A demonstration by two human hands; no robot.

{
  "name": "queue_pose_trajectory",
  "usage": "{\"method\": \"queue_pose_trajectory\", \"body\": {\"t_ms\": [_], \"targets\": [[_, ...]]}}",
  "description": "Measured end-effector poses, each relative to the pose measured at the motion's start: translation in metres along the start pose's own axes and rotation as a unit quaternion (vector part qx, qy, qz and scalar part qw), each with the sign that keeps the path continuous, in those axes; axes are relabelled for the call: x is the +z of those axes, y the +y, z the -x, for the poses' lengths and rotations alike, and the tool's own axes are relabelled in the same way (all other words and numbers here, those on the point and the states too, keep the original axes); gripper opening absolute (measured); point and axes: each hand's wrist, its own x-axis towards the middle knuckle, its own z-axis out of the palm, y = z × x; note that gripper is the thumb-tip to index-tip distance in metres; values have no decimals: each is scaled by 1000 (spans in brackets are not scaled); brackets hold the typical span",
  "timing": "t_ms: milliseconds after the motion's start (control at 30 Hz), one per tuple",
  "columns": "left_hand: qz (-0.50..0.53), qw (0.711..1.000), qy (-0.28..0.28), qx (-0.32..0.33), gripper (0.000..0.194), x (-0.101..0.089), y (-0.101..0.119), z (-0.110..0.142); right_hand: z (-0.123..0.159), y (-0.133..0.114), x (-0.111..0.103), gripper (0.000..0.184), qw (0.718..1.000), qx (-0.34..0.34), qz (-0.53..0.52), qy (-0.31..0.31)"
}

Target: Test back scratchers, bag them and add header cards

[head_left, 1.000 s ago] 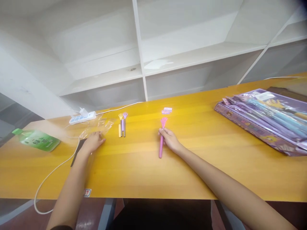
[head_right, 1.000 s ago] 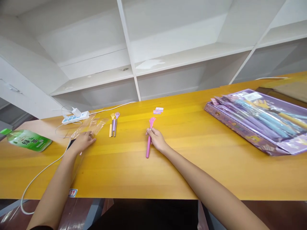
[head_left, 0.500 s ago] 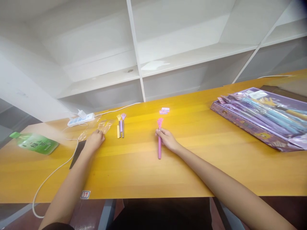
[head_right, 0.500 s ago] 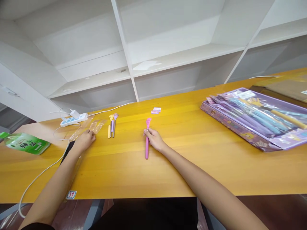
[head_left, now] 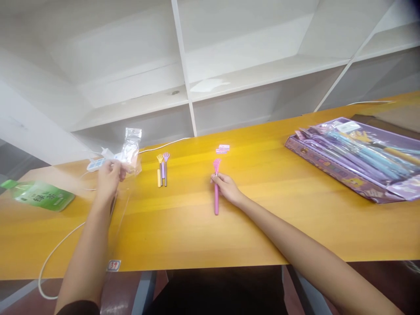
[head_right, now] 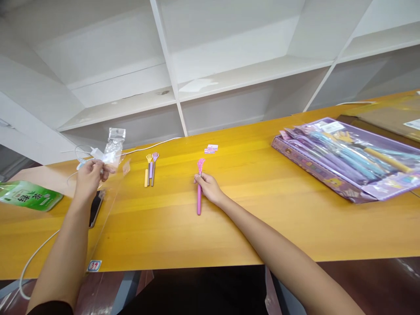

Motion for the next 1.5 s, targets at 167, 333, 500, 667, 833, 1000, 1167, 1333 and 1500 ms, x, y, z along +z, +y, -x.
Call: {"method": "queue_pose_trajectory", "body": {"t_ms": [167, 333, 500, 667, 833, 1000, 1167, 1333, 1500], "targets": [[244, 969, -16, -26, 26, 43, 45, 20, 4, -7, 3, 62, 999, -22, -37, -18], [363, 930, -24, -50, 29, 104, 69, 45, 20, -19, 21, 56, 986, -5, -156, -64], [397, 911, -57, -97, 34, 146, 84, 70, 45, -31, 46, 62, 966, 45, -172, -191], [394, 902, -156, -81, 43, 161, 75, 90, 53, -28, 58, 42, 964, 76, -197, -160], [163, 926, -342, -2, 53, 130, 34, 105, 45, -28, 53, 44, 973, 59, -217, -57], [-157, 903, -374, 143, 42, 93, -15, 105, 34, -33, 44, 46, 968, 23, -248, 42], [-298, 869, -304, 253, 27, 69, -20, 68, 32, -32, 38, 45, 973, 11, -230, 36], [-92, 908, -354, 205, 37, 94, 15, 71, 36, -28, 40, 46, 978, 8, -206, 28], [287, 840, -454, -79, 64, 159, 28, 112, 44, -30, 42, 43, 986, 20, -165, -20]]}}
